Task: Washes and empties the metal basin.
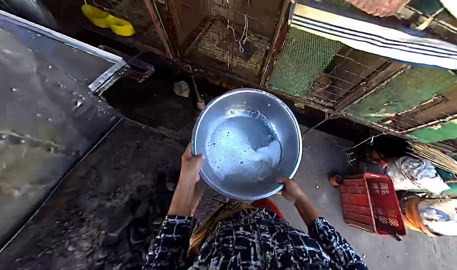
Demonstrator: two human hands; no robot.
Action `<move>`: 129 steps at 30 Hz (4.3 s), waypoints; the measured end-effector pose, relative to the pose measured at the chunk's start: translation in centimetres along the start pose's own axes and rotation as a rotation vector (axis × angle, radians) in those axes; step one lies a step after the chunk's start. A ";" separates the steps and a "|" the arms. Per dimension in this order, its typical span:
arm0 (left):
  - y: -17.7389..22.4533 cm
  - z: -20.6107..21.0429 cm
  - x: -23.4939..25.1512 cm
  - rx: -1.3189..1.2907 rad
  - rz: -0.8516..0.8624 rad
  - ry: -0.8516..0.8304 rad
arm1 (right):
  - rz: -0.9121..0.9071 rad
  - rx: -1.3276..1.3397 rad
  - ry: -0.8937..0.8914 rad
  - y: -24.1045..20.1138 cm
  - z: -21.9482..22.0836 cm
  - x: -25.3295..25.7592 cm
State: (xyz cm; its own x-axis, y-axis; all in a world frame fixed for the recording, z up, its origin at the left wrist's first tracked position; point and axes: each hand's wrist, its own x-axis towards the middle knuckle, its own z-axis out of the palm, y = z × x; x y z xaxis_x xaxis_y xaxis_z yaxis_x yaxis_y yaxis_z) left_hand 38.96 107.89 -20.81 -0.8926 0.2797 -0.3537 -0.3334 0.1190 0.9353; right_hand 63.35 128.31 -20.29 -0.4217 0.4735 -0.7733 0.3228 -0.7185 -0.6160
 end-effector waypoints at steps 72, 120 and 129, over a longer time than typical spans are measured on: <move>-14.5 14.8 33.1 -1.030 -0.252 1.144 | -0.216 -1.220 -0.539 -25.2 34.5 52.1; -14.0 4.6 45.6 -1.049 -0.187 1.163 | -0.289 -1.309 -0.592 -23.9 53.9 54.7; -17.8 21.8 33.8 -1.062 -0.324 1.026 | -0.163 -1.199 -0.324 -27.7 25.3 53.9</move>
State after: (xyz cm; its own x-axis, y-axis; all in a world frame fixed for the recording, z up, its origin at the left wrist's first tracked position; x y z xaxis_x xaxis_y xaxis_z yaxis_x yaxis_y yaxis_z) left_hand 21.31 136.00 -49.74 -0.4090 -0.4426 -0.7980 -0.2093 -0.8057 0.5541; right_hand 10.21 160.80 -41.14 -0.6630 0.2444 -0.7076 0.7428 0.3327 -0.5810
